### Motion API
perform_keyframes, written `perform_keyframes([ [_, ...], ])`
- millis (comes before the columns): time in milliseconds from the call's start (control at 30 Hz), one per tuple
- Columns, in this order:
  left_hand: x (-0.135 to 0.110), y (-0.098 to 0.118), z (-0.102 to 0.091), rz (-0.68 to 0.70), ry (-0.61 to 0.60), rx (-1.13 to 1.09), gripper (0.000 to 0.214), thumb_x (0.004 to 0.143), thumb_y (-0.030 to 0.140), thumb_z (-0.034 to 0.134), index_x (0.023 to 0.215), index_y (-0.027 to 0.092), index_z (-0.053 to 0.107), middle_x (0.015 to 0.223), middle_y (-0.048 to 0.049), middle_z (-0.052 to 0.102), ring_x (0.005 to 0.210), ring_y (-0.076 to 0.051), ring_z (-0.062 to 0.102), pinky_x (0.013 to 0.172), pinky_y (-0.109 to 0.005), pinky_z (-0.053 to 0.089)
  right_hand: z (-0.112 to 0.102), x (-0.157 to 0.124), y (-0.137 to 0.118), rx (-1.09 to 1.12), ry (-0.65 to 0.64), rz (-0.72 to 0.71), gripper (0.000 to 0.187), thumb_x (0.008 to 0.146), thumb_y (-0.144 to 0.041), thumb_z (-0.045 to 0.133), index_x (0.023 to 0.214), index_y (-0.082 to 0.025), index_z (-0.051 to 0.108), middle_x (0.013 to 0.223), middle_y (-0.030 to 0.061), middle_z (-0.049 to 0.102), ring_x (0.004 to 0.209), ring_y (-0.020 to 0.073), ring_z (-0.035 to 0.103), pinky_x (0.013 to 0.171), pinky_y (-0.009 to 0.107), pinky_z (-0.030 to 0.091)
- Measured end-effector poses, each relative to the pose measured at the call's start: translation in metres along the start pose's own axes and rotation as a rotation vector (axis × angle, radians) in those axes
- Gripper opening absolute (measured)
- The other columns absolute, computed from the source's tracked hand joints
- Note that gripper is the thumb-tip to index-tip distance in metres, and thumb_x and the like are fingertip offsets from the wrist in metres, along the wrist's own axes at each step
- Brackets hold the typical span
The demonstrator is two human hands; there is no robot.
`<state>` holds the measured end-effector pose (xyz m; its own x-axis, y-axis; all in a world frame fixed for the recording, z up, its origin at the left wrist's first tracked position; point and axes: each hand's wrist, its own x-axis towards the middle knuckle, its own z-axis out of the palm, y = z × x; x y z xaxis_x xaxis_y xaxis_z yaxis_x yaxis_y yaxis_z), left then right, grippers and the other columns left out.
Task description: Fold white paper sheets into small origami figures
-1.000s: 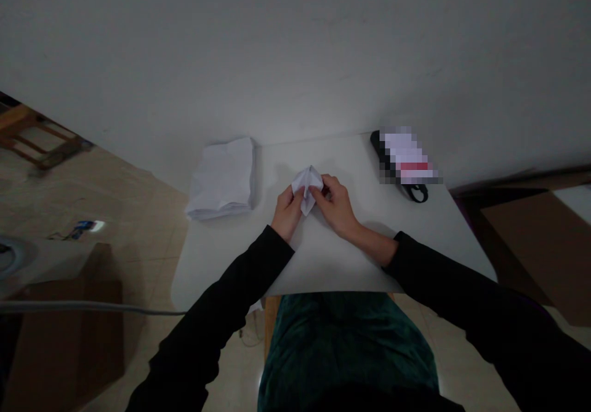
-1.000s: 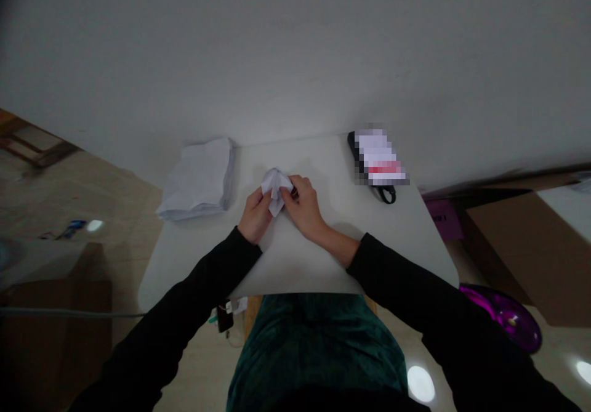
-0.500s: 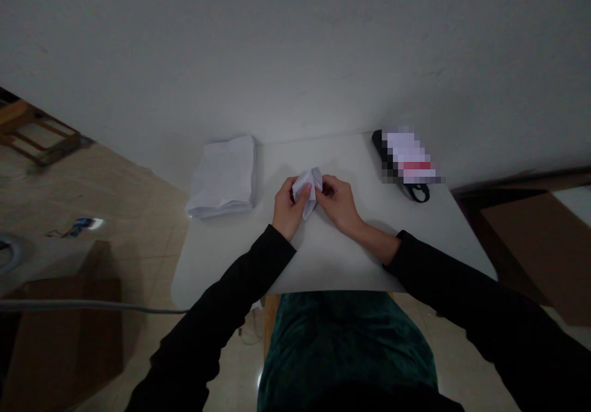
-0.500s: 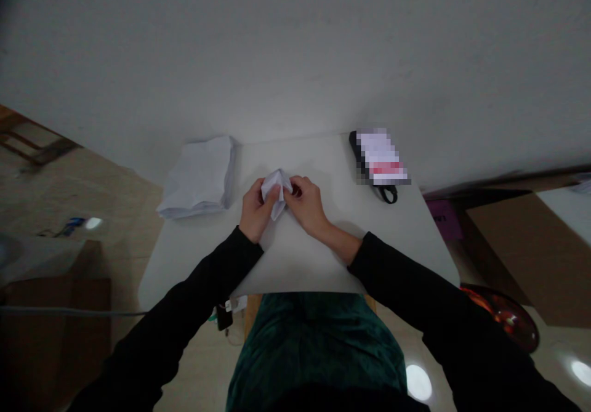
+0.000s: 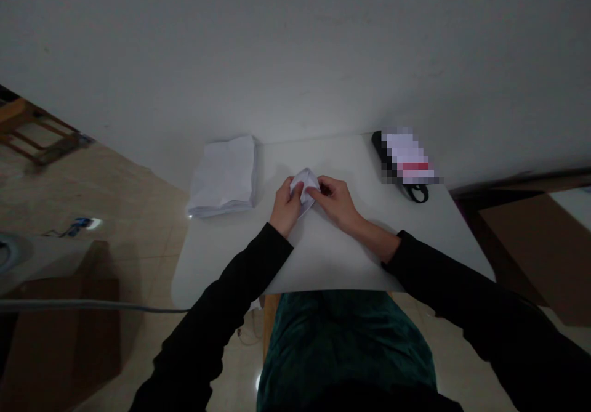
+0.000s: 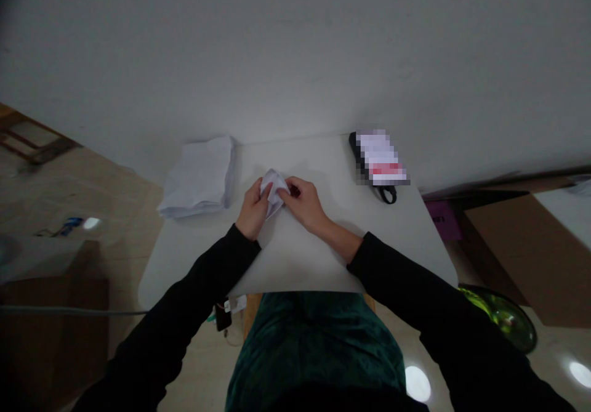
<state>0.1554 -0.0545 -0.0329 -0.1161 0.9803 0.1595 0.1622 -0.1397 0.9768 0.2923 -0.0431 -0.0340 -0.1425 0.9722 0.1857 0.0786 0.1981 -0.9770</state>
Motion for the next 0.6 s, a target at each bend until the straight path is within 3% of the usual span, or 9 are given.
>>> perform_keyframes([
  [133,0.0013,-0.0007,-0.0001,-0.038,0.001,0.060,0.016,0.091,0.030,0.060,0.082,0.017,0.064,0.072,-0.0015,0.059,0.070,-0.017,0.052,0.071,-0.029,0.040,-0.0002,0.0002,0.0022,0.037,-0.018,0.027,0.019,0.075,-0.038,0.062,0.071,-0.019,0.059,0.062,-0.0039,0.050,0.059,0.0121,0.042,0.059,0.029,0.034],
  [300,-0.0001,0.0000,-0.0005,-0.042,-0.099,-0.023,0.017,0.089,0.029,0.058,0.092,0.015,0.066,0.077,-0.0017,0.062,0.072,-0.016,0.054,0.071,-0.027,0.040,0.0006,0.0030,0.0044,0.059,-0.064,0.022,0.019,0.073,-0.037,0.058,0.074,-0.019,0.055,0.066,-0.0032,0.051,0.062,0.0129,0.043,0.060,0.029,0.034],
  [600,-0.0006,0.0009,-0.0004,-0.042,-0.047,-0.008,0.022,0.090,0.031,0.057,0.075,0.016,0.063,0.067,0.0002,0.055,0.065,-0.014,0.047,0.063,-0.027,0.034,-0.0024,0.0081,0.0029,0.243,-0.123,0.102,0.013,0.071,-0.032,0.058,0.069,-0.019,0.058,0.065,-0.0039,0.048,0.063,0.0120,0.043,0.062,0.028,0.034],
])
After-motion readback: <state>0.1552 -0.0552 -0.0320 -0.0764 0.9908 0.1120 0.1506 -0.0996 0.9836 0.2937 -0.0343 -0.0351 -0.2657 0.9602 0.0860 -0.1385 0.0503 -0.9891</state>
